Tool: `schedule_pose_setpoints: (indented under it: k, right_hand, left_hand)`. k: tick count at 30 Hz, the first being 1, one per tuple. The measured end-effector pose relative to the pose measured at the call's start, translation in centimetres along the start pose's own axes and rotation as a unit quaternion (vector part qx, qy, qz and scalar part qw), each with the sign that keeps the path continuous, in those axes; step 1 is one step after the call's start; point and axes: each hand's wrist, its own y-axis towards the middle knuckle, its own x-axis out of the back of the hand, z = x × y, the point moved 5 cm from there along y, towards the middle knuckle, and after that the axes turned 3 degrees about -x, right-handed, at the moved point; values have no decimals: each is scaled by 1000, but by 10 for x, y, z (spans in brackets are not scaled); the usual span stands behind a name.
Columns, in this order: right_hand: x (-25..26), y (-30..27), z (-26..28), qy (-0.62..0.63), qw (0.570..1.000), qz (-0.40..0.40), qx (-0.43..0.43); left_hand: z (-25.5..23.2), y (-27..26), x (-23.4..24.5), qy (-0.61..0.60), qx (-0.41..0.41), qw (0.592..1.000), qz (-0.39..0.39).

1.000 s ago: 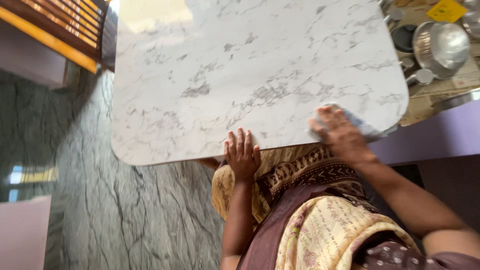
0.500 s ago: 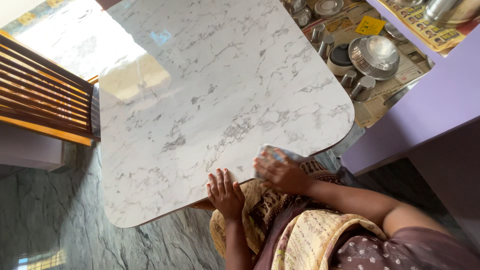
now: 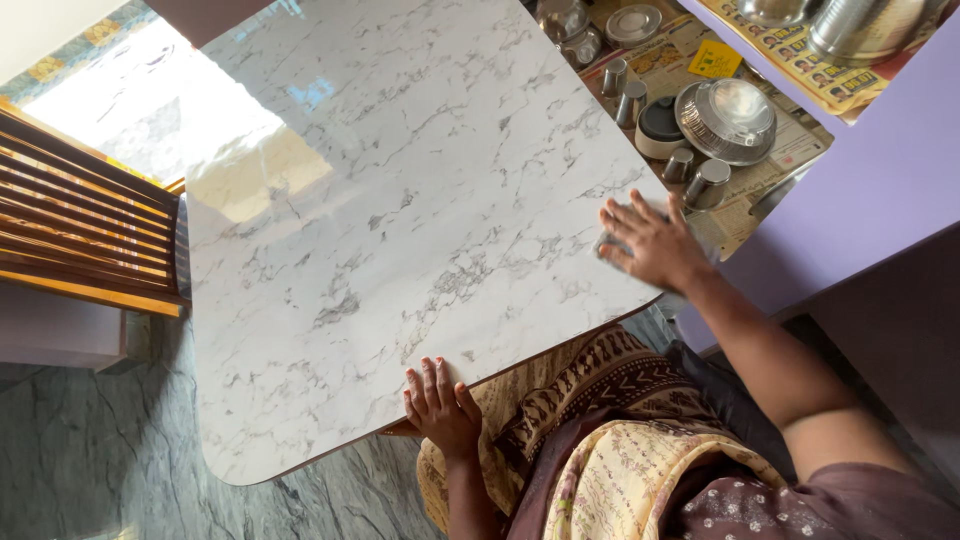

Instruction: The person wipes the surface of a marble-topped dining table with a cloth, then moves to the legs to clean the wooden supports. The task involves wiping the tabletop and the table legs.

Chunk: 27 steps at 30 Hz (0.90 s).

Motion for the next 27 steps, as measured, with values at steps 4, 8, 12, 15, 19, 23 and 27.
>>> schedule_pose_setpoints:
  k: [4,8,12,15,19,23,27]
  right_hand:
    - [4,58,-30,38,998,29,-29]
    - [-8,112,-71,205,970,17,-126]
    - [-38,113,-90,388,876,99,-270]
    - [-67,102,-108,416,862,92,-275]
    - [-90,63,-122,524,827,-44,-201]
    - [-96,-5,-79,760,584,-84,-271]
    - [-80,-46,-19,878,428,-160,-139]
  left_hand:
    - [2,-1,1,-5,0,1000,9]
    - [4,-2,0,-1,0,1000,7]
    - [5,-3,0,-5,-2,1000,-1]
    - [6,-4,-1,-4,-2,1000,-17]
    - [6,-6,-3,1,-6,999,-40]
    - [7,-5,-4,2,-13,998,-54]
    - [7,-5,-2,-6,-12,999,-42]
